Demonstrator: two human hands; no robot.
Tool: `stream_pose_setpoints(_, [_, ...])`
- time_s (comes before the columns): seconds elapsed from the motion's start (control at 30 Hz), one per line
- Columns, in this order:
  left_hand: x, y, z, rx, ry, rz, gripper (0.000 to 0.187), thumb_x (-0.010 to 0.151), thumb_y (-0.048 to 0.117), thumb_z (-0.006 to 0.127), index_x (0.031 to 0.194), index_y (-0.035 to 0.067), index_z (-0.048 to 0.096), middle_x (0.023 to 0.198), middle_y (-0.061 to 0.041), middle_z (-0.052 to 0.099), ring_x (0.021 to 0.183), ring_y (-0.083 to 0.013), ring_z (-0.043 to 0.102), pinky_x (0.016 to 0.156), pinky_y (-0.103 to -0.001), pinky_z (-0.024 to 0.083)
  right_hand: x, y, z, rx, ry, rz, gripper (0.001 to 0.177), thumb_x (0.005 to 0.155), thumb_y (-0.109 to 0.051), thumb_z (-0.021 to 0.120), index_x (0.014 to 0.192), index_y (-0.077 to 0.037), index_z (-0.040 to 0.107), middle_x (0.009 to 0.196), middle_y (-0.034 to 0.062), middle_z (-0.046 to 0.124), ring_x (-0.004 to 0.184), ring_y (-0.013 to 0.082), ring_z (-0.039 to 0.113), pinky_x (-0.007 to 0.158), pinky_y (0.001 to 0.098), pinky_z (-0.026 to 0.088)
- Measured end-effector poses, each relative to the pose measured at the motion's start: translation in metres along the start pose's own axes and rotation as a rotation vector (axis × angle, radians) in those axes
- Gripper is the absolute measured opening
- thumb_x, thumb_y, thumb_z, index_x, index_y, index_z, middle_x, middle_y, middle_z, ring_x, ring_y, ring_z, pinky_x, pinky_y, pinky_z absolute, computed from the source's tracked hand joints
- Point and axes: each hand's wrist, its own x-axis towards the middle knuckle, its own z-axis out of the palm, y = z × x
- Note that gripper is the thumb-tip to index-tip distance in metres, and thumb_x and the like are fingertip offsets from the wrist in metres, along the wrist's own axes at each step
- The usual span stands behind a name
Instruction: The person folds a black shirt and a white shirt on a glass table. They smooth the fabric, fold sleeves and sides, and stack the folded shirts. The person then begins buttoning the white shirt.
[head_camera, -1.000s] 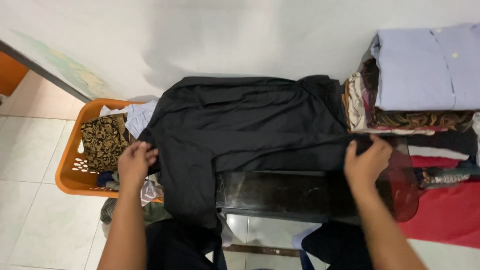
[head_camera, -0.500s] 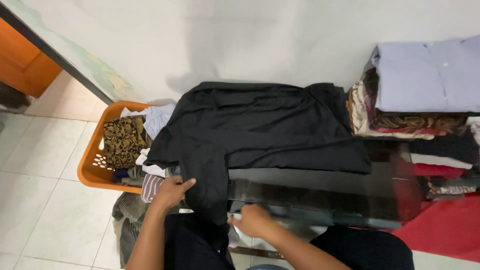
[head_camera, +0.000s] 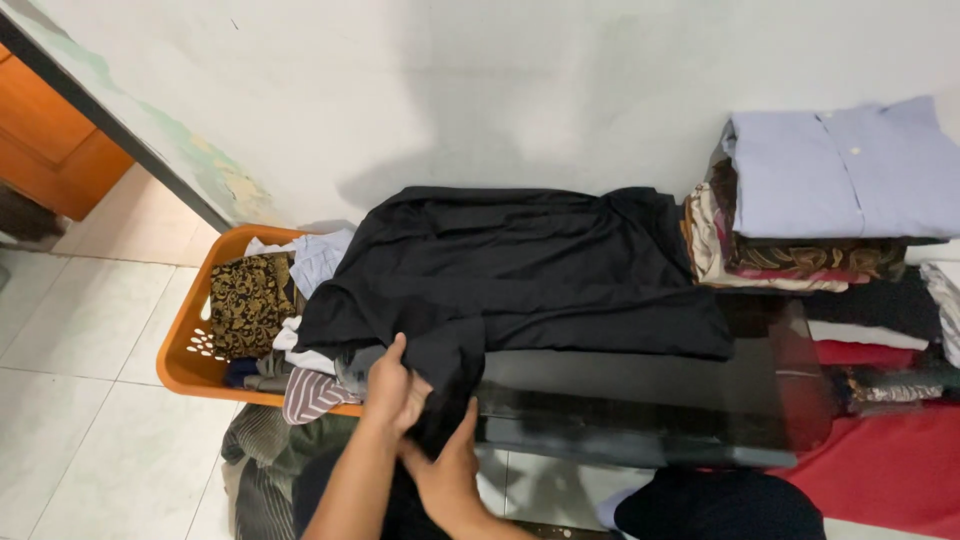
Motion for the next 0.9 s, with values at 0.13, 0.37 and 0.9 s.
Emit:
stream_pose_setpoints(0.13, [-0.026, 0.013, 0.032, -0.183, -0.117, -0.057, 0.052, 0.106, 0.032, 0.044, 0.139, -0.007, 0.055, 0.138, -0.024, 0.063, 0.120, -0.0353, 0.065, 0.096, -0.053, 0.055, 0.042, 0.038, 0.001, 0.178, 0.101, -0.089, 0.046, 0.084, -0.016, 0.067, 0.129, -0.011, 0.059, 0.119, 0.0087, 0.077, 0.106, 0.0228, 0.072, 0.095, 0.0343, 0.053])
stream_pose_setpoints(0.37, [0.034, 0.035, 0.032, -0.015, -0.004, 0.173, 0.031, 0.108, 0.030, 0.050, 0.106, 0.002, 0.062, 0.106, -0.015, 0.071, 0.086, -0.0296, 0.070, 0.063, -0.055, 0.057, 0.070, 0.052, -0.066, 0.162, -0.046, 0.138, 0.051, 0.094, -0.035, 0.053, 0.135, -0.007, 0.066, 0.137, 0.0081, 0.071, 0.129, 0.0177, 0.062, 0.112, 0.0315, 0.042])
stream_pose_setpoints(0.9, [0.048, 0.073, 0.059, 0.177, 0.008, 0.260, 0.062, 0.105, 0.033, 0.057, 0.151, -0.003, 0.037, 0.155, -0.033, 0.031, 0.137, -0.0531, 0.044, 0.091, -0.069, 0.054, 0.103, -0.125, -0.326, -0.537, -0.410, -0.072, 0.034, 0.083, -0.027, 0.082, 0.107, -0.003, 0.081, 0.096, 0.0175, 0.080, 0.097, 0.0301, 0.073, 0.094, 0.0456, 0.054])
